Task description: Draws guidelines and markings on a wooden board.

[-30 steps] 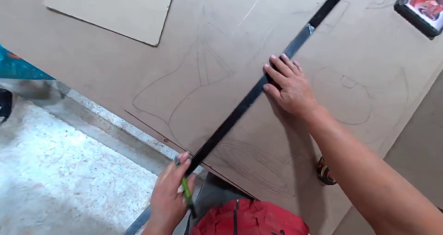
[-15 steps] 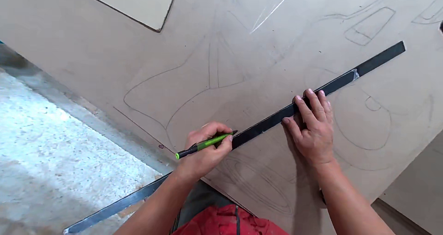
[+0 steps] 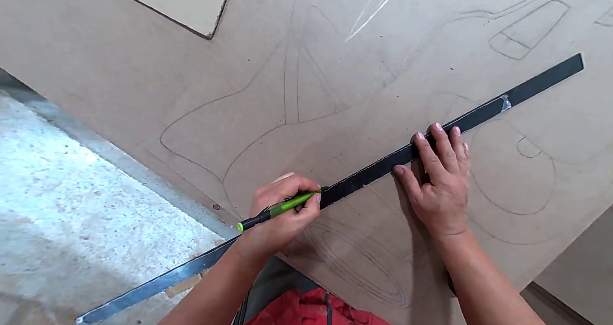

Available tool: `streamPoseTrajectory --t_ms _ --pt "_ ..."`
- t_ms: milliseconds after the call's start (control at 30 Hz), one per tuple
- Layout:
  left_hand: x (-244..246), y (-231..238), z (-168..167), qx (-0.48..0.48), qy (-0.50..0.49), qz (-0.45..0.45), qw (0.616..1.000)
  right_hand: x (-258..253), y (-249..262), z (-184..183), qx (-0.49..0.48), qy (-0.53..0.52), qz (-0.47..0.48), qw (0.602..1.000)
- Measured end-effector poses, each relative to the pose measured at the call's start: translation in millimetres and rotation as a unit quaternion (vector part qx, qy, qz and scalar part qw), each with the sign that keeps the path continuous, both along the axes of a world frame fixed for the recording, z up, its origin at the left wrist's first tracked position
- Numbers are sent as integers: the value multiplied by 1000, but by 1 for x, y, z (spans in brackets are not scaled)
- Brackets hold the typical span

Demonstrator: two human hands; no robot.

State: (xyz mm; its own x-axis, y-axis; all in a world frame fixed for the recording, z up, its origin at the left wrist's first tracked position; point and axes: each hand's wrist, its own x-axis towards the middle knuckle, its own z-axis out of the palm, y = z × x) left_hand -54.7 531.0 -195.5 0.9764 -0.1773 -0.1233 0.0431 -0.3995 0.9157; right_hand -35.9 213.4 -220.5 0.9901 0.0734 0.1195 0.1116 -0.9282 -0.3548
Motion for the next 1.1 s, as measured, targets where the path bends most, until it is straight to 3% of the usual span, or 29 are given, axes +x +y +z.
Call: streamPoseTrajectory --t_ms 667,1100 --pt "-3 -4 1 35 -11 22 999 2 2 -1 -21 13 -20 999" --pt "24 -40 3 46 -23 -17 999 2 2 -1 -17 15 -22 1000"
